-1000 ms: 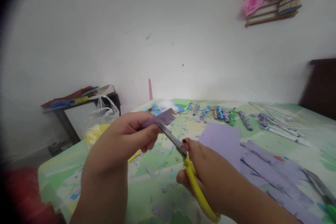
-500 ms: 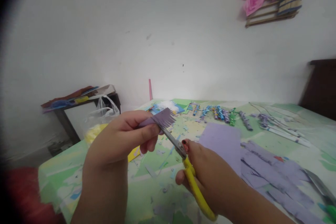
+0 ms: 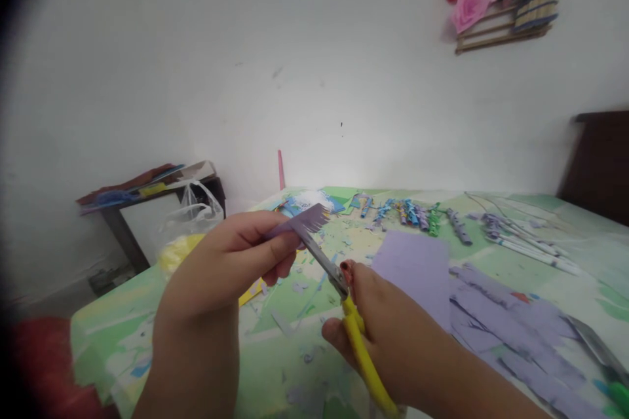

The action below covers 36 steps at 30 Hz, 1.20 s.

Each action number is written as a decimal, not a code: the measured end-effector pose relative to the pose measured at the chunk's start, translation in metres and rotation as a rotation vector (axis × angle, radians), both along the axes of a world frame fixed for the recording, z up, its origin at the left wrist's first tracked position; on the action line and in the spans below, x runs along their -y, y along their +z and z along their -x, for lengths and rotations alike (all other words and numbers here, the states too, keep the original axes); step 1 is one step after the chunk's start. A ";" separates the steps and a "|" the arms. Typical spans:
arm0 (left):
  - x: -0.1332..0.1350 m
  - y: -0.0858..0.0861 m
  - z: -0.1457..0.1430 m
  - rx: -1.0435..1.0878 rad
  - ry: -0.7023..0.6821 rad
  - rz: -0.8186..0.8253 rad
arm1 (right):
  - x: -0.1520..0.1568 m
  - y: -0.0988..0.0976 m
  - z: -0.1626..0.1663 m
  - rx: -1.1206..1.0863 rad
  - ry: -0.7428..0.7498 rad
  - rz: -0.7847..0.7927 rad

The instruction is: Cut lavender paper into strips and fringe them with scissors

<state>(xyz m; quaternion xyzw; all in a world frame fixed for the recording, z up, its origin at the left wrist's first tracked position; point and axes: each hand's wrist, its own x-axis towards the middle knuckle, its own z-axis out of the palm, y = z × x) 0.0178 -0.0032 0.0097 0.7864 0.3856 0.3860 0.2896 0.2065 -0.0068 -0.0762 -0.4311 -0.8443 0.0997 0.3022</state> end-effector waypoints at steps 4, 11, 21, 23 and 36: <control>0.000 -0.001 -0.002 0.025 0.018 0.009 | 0.001 0.002 0.000 0.012 -0.003 0.015; -0.001 -0.003 -0.005 -0.025 0.024 -0.013 | 0.000 0.005 -0.001 -0.005 -0.013 -0.034; 0.000 -0.001 -0.002 0.001 -0.005 -0.006 | 0.002 0.007 0.001 -0.079 0.037 -0.019; 0.000 -0.001 -0.002 0.046 -0.015 0.023 | 0.001 0.007 0.001 -0.103 0.000 0.014; -0.005 -0.008 -0.015 0.157 -0.035 0.000 | -0.001 0.013 -0.025 0.008 -0.218 -0.080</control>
